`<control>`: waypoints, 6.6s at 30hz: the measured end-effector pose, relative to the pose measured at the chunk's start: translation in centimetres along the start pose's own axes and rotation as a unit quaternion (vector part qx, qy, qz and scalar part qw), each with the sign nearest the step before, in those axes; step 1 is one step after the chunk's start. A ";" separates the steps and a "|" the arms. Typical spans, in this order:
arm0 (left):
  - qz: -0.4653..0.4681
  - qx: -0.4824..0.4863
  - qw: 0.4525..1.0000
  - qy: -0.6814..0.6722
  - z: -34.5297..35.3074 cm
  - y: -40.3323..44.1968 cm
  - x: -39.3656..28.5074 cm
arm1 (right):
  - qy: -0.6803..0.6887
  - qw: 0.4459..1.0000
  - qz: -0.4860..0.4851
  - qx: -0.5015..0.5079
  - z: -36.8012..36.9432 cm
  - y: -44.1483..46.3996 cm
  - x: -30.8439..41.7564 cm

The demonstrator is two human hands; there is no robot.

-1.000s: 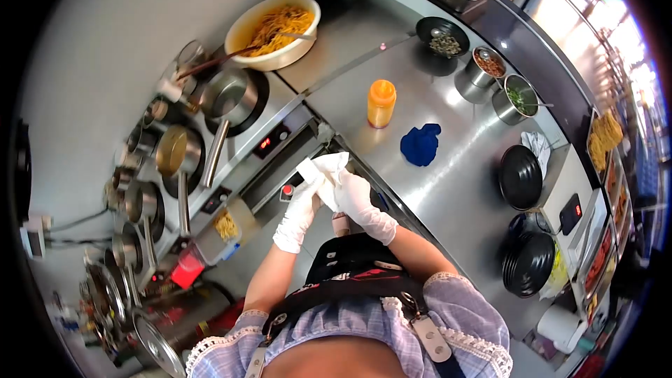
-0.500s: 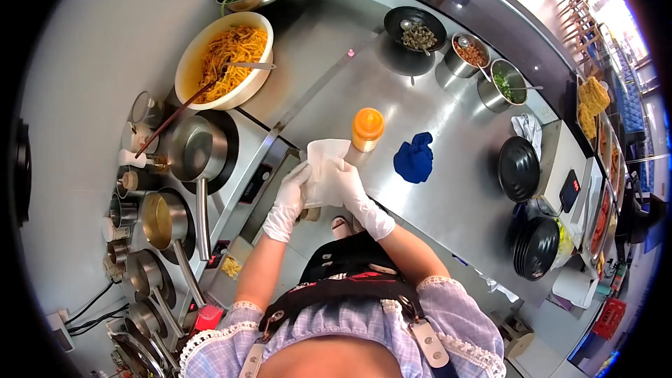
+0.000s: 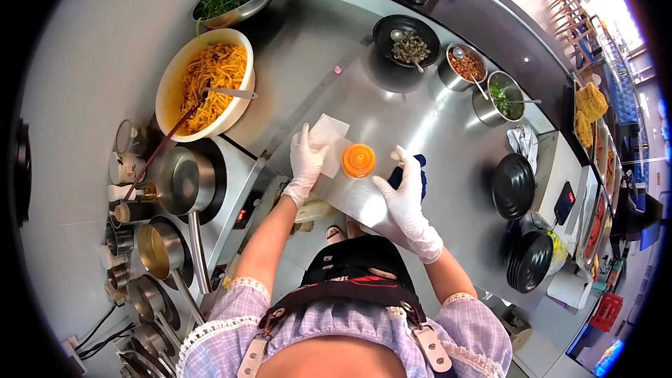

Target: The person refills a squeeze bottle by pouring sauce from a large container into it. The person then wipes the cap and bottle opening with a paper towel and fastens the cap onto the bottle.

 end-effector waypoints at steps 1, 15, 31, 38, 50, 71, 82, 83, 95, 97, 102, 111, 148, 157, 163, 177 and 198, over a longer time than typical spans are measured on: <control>0.003 0.031 0.999 0.038 -0.4 -0.1 -1.1 | -0.020 0.999 -0.042 -0.004 0.0 0.4 1.4; 0.105 0.020 0.991 -0.082 2.3 -6.6 -9.5 | -0.149 0.977 -0.148 -0.047 2.9 1.4 4.8; 0.088 0.122 0.984 -0.095 3.1 -5.5 -10.6 | -0.005 0.993 -0.084 0.088 1.2 2.5 2.6; 0.156 0.146 0.958 -0.190 1.9 -4.9 -13.5 | 0.071 0.991 -0.048 0.103 0.3 3.1 3.1; -0.126 0.365 0.794 -0.469 -1.8 -4.6 -13.4 | 0.376 0.850 0.032 0.368 0.3 4.5 6.2; -0.095 0.330 0.846 -0.408 -4.8 -5.0 -12.4 | 0.108 0.927 -0.125 0.336 1.1 5.1 9.0; -0.151 0.379 0.808 -0.425 -4.8 -6.1 -11.2 | 0.240 0.853 0.001 0.463 2.2 4.2 9.3; -0.151 0.378 0.809 -0.425 -5.0 -6.1 -11.2 | 0.265 0.843 0.015 0.467 2.5 4.1 9.1; -0.191 0.420 0.744 -0.483 -7.1 -8.5 -8.5 | 0.279 0.874 -0.063 0.392 7.4 6.9 9.1; -0.134 0.397 0.812 -0.407 -7.4 -8.6 -8.8 | 0.169 0.916 -0.106 0.348 10.7 7.5 7.3; -0.114 0.341 0.856 -0.371 -6.7 -9.3 -10.3 | -0.129 0.913 -0.338 0.190 16.3 7.2 4.0; -0.011 0.168 0.920 -0.355 0.5 -7.5 -10.4 | -0.213 0.962 -0.167 0.028 1.7 5.4 -3.5; -0.378 -0.217 0.878 -0.196 -24.8 -41.7 23.0 | -0.391 0.796 -0.083 0.455 47.0 -20.1 -22.8; -0.356 -0.206 0.897 -0.162 -21.5 -46.7 27.9 | -0.364 0.786 -0.164 0.472 56.6 -19.5 -26.6; -0.168 -0.082 0.982 0.036 -20.3 -41.2 20.2 | -0.223 0.857 -0.192 0.423 48.7 -20.6 -22.4; 0.200 0.302 0.926 0.109 -18.5 -26.5 -6.0 | -0.193 0.881 -0.209 0.378 8.0 -21.8 4.1; 0.526 0.309 0.783 0.123 -9.7 -25.6 -19.9 | -0.207 0.931 -0.089 0.287 -10.3 -23.5 5.0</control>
Point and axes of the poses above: each hand's wrist, its own y-axis towards the middle knuckle, its own z-axis out of the palm, x = y × z, the point moved 6 cm from there along y, towards the middle knuckle, and after that the axes turned 13 degrees about -y, right-handed, at the moved point
